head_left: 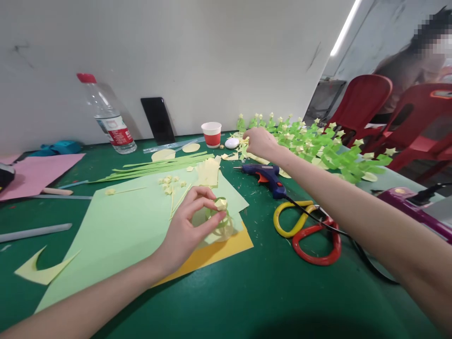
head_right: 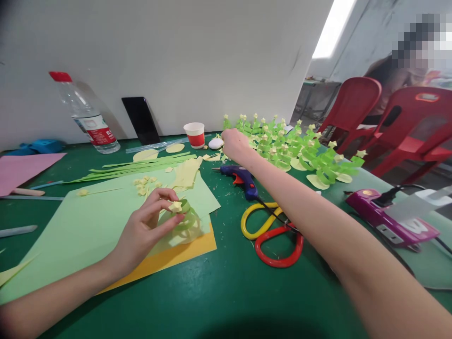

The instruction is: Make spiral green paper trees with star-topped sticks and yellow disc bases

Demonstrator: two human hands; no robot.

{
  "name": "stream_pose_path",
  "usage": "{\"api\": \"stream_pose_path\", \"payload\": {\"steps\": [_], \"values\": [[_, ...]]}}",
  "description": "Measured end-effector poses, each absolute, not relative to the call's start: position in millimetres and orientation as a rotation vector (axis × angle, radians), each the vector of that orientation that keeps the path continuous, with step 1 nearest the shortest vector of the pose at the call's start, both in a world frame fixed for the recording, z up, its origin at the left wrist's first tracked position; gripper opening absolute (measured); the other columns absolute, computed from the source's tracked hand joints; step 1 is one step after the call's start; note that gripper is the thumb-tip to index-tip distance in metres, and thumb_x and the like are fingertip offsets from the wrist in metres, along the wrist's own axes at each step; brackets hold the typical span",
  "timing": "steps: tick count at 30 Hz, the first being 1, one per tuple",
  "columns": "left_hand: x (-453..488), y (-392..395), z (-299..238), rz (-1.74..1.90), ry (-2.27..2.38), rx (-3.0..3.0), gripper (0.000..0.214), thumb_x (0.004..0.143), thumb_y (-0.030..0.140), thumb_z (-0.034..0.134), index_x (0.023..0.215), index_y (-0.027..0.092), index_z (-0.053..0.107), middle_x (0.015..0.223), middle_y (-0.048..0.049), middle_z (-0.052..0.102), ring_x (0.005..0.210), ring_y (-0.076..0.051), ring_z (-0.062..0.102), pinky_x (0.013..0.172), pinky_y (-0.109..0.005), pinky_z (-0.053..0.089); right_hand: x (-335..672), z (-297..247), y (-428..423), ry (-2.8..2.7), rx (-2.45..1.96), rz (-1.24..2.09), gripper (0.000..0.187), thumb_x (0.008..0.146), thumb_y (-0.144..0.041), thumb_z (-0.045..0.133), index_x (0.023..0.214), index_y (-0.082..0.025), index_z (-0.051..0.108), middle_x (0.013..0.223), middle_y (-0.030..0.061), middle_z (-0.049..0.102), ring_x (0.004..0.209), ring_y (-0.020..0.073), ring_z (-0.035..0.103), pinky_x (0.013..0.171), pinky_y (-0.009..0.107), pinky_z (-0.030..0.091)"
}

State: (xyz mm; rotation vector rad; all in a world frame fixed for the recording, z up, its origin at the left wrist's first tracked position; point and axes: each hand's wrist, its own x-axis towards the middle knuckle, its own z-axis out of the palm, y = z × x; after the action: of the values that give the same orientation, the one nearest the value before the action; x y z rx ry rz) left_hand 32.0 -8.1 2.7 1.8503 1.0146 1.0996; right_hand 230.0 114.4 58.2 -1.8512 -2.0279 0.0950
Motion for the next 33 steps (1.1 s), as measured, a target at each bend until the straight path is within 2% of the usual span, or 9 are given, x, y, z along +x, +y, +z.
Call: {"api": "stream_pose_path", "payload": {"steps": [3,8,11,15,21,27,33], "values": [[33.1,-8.4,3.0,1.104,1.01,1.848,0.012,0.075,0.021,0.055,0.065,0.022,0.05,0.089,-0.0017,0.043,0.089,-0.018,0.045,0.087,-0.04,0.035,228.0,57.7,105.6,-2.029,-1.837,0.099,0.023,0.087,-0.031,0.05,0.099,-0.012,0.055,0.094,0.0047,0.057,0.08,0.0126,0.056,0.07,0.03,0.049],[33.7,-7.5,3.5,1.121,0.985,1.878,0.005,0.075,0.021,0.057,0.071,0.023,0.053,0.088,-0.0014,0.044,0.088,-0.018,0.045,0.086,-0.039,0.036,221.0,59.8,68.5,-2.024,-1.602,0.171,0.023,0.083,-0.024,0.051,0.066,-0.01,0.059,0.063,0.0021,0.056,0.062,0.011,0.051,0.059,0.026,0.042],[32.7,-6.7,2.6,1.122,0.986,1.898,0.005,0.075,0.021,0.057,0.074,0.023,0.053,0.089,-0.0014,0.045,0.088,-0.018,0.046,0.086,-0.038,0.037,219.5,57.5,40.7,-2.077,-1.373,0.323,0.008,0.077,-0.013,0.055,0.074,-0.012,0.063,0.071,0.0016,0.061,0.064,0.0098,0.052,0.059,0.022,0.041],[32.0,-6.9,1.8,1.123,0.975,1.923,0.005,0.076,0.023,0.057,0.075,0.024,0.053,0.089,-0.0016,0.045,0.087,-0.018,0.047,0.084,-0.038,0.039,219.5,49.1,11.6,-2.157,-1.12,0.52,0.015,0.076,-0.01,0.052,0.083,-0.016,0.065,0.084,0.0011,0.061,0.067,0.0081,0.053,0.059,0.019,0.042],[32.7,-7.3,1.1,1.135,0.965,1.944,0.008,0.075,0.024,0.06,0.078,0.024,0.054,0.089,-0.0011,0.044,0.089,-0.018,0.047,0.086,-0.039,0.039,216.5,39.6,-0.6,-2.182,-0.9,0.728,0.014,0.076,-0.015,0.057,0.087,-0.017,0.065,0.082,0.0018,0.055,0.066,0.0089,0.045,0.058,0.021,0.04],[33.1,-5.5,-0.5,1.127,0.945,1.95,0.01,0.075,0.022,0.061,0.076,0.025,0.052,0.09,0.0002,0.043,0.09,-0.017,0.047,0.085,-0.037,0.038,212.8,38.0,-0.8,-2.145,-0.886,0.785,0.008,0.074,-0.015,0.061,0.082,-0.016,0.065,0.078,0.0007,0.053,0.068,0.0089,0.046,0.057,0.021,0.037],[32.8,-7.0,-0.5,1.115,0.953,1.949,0.012,0.075,0.021,0.061,0.069,0.023,0.051,0.091,0.0002,0.042,0.093,-0.017,0.046,0.089,-0.039,0.036,210.4,37.3,-4.0,-2.147,-0.941,0.758,0.005,0.073,-0.011,0.06,0.075,-0.015,0.063,0.075,0.0001,0.054,0.066,0.0083,0.047,0.057,0.02,0.037]]}}
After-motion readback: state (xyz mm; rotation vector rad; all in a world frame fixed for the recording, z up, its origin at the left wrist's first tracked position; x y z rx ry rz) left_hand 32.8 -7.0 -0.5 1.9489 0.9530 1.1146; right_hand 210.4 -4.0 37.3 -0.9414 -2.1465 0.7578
